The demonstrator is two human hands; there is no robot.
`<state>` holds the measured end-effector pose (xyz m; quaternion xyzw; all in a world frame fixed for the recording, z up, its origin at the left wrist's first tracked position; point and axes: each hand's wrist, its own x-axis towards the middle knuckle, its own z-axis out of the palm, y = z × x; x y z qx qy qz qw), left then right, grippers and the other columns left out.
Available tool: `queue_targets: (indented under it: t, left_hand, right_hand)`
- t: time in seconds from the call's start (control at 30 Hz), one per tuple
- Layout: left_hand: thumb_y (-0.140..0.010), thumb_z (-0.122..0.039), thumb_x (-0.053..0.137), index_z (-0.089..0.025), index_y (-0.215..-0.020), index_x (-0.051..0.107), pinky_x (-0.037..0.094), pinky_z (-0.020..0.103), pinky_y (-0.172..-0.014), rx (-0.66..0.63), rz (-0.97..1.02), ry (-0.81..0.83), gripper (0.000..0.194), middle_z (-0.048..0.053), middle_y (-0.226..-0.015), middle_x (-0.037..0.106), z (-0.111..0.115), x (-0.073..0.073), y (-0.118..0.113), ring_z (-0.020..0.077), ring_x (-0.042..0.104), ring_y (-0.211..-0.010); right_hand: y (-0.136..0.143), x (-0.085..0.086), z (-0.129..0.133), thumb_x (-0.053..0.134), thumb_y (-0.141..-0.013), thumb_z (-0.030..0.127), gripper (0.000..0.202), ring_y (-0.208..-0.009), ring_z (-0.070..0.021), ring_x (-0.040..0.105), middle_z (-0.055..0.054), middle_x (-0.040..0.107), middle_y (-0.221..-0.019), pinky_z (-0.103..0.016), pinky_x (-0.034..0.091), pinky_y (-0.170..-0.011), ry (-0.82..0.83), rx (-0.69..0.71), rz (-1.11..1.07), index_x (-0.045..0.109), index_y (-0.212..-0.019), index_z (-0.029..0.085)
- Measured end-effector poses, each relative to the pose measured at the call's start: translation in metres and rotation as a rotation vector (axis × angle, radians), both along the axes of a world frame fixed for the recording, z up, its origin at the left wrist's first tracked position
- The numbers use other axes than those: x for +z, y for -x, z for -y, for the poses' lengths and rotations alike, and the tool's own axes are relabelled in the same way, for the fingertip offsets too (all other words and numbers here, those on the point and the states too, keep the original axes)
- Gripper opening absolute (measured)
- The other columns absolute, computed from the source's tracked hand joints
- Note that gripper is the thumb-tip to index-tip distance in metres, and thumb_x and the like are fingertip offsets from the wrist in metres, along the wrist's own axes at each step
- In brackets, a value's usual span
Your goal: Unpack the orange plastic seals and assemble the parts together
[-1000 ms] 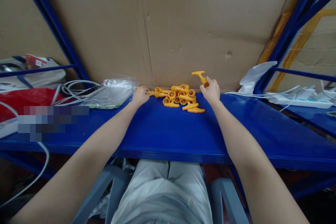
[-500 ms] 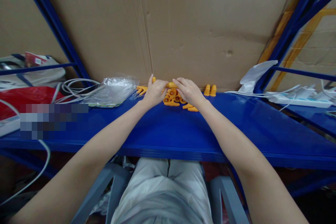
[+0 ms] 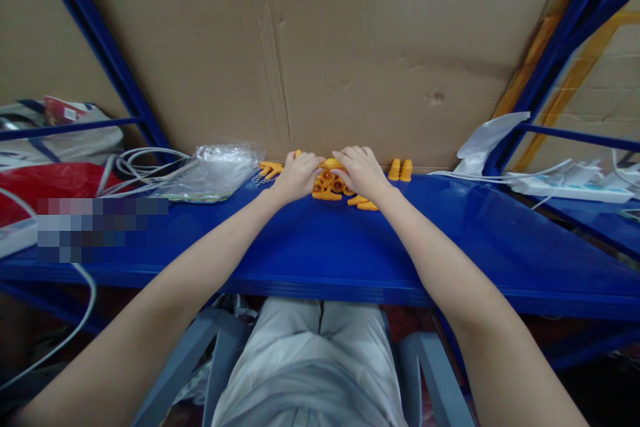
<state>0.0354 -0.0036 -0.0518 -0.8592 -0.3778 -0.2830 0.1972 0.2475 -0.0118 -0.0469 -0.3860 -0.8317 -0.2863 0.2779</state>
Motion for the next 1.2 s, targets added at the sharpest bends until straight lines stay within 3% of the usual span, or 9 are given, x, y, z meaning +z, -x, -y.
queue_targets:
  t: [0.37, 0.8, 1.0, 1.2]
  left_hand:
    - [-0.095, -0.02, 0.043, -0.018, -0.107, 0.069, 0.036, 0.043, -0.091, 0.004, -0.028, 0.077, 0.028, 0.013, -0.106, 0.075, 0.002, 0.003, -0.001, 0.0295, 0.066, -0.108]
    - [-0.096, -0.025, 0.044, -0.02, -0.097, 0.068, 0.034, 0.042, -0.092, -0.018, 0.073, 0.255, 0.025, 0.006, -0.093, 0.077, -0.002, 0.004, -0.004, 0.026, 0.069, -0.094]
    - [-0.093, -0.021, 0.046, -0.017, -0.095, 0.069, 0.033, 0.051, -0.099, 0.012, -0.035, 0.106, 0.023, 0.014, -0.102, 0.078, 0.004, 0.002, -0.006, 0.0314, 0.07, -0.101]
    - [-0.09, -0.017, 0.048, -0.017, -0.093, 0.068, 0.032, 0.053, -0.101, 0.006, -0.044, 0.082, 0.021, 0.015, -0.099, 0.078, 0.003, -0.001, -0.009, 0.031, 0.071, -0.099]
  right_hand:
    - [0.006, 0.002, 0.002, 0.045, -0.097, 0.021, 0.025, -0.102, -0.0289, 0.054, -0.013, 0.07, -0.105, -0.045, 0.031, -0.095, -0.056, 0.004, 0.079, 0.067, -0.11, 0.02]
    - [0.008, 0.004, 0.005, 0.043, -0.098, 0.016, 0.029, -0.106, -0.0283, 0.057, -0.014, 0.071, -0.109, -0.045, 0.03, -0.098, -0.049, -0.044, 0.147, 0.066, -0.115, 0.019]
    - [0.008, 0.0, 0.003, 0.044, -0.101, 0.021, 0.038, -0.104, -0.0287, 0.058, -0.017, 0.072, -0.112, -0.038, 0.032, -0.085, 0.048, -0.058, 0.158, 0.062, -0.134, 0.014]
    - [0.009, 0.002, 0.005, 0.046, -0.099, 0.021, 0.03, -0.1, -0.0292, 0.055, -0.015, 0.072, -0.101, -0.037, 0.03, -0.08, 0.008, -0.076, 0.208, 0.068, -0.119, 0.018]
